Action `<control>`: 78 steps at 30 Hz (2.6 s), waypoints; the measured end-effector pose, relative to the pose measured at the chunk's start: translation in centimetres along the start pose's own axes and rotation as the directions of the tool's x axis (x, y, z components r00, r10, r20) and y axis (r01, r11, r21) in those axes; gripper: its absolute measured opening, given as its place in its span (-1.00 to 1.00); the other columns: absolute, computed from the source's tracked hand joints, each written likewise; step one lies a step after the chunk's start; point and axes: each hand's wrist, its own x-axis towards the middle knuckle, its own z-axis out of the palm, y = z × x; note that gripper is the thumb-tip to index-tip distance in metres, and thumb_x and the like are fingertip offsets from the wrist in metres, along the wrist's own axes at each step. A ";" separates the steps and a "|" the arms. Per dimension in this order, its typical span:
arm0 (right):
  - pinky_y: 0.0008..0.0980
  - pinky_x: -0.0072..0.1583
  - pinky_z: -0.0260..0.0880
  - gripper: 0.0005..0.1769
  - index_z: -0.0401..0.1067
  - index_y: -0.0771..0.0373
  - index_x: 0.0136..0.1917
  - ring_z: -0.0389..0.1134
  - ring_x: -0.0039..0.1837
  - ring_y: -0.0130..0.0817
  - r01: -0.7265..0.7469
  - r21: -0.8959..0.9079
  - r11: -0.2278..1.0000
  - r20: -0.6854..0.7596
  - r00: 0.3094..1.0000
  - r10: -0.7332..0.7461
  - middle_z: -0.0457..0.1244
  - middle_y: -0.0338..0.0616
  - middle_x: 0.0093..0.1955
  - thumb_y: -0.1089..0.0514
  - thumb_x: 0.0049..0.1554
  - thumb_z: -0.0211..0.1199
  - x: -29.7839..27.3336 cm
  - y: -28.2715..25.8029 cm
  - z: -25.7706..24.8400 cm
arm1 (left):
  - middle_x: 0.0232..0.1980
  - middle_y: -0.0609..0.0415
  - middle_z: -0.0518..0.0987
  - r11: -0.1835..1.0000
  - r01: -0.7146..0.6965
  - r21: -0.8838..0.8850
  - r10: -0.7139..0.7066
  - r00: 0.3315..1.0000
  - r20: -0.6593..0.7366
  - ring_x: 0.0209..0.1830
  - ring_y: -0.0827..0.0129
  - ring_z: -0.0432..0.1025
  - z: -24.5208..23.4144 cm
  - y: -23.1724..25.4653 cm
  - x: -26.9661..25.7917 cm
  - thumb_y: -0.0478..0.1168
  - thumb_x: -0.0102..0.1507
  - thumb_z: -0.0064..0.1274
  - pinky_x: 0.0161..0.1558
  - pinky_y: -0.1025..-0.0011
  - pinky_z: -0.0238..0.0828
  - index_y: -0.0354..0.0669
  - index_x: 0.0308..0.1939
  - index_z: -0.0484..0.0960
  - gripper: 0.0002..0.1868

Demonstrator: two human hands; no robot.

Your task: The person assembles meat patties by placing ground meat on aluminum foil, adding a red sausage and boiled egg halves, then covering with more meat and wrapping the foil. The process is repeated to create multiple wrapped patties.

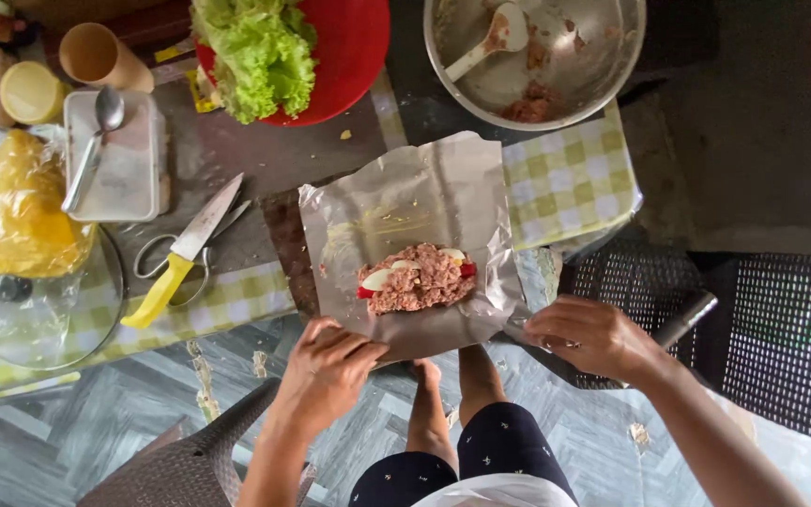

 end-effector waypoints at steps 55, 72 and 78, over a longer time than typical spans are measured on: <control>0.03 0.44 0.07 0.05 0.18 0.30 0.47 0.08 0.50 -0.14 0.030 -0.604 0.797 0.173 0.980 0.095 0.09 -0.04 0.50 -0.36 -0.09 0.34 17.1 0.6 10.8 | 0.28 0.06 0.46 0.876 0.170 0.451 -0.129 0.984 -0.120 0.23 0.18 0.39 12.0 -5.7 9.1 0.20 0.15 0.22 0.18 0.01 0.37 -0.09 0.29 0.47 -0.26; -0.16 0.35 0.34 0.13 0.31 0.32 0.35 0.19 0.39 -0.17 -0.102 -0.570 0.815 0.237 0.930 0.282 0.19 -0.05 0.37 -0.67 -0.06 0.18 16.6 2.1 9.3 | 0.12 -0.17 0.54 0.937 0.137 0.320 -0.119 0.990 -0.074 0.16 -0.04 0.47 9.7 -7.6 8.0 0.45 0.19 0.11 0.02 0.10 0.58 -0.30 0.12 0.55 -0.14; 0.15 0.47 0.07 -0.08 0.15 0.18 0.51 0.07 0.51 -0.07 0.017 -0.806 0.591 0.018 1.000 -0.005 0.14 -0.01 0.43 -0.34 0.04 0.14 14.1 -1.7 10.7 | 0.30 -0.03 0.42 0.757 0.060 0.651 -0.025 0.998 -0.062 0.35 -0.03 0.30 9.4 -3.8 8.8 -0.03 0.09 0.01 0.20 0.04 0.27 0.20 0.30 0.44 -0.36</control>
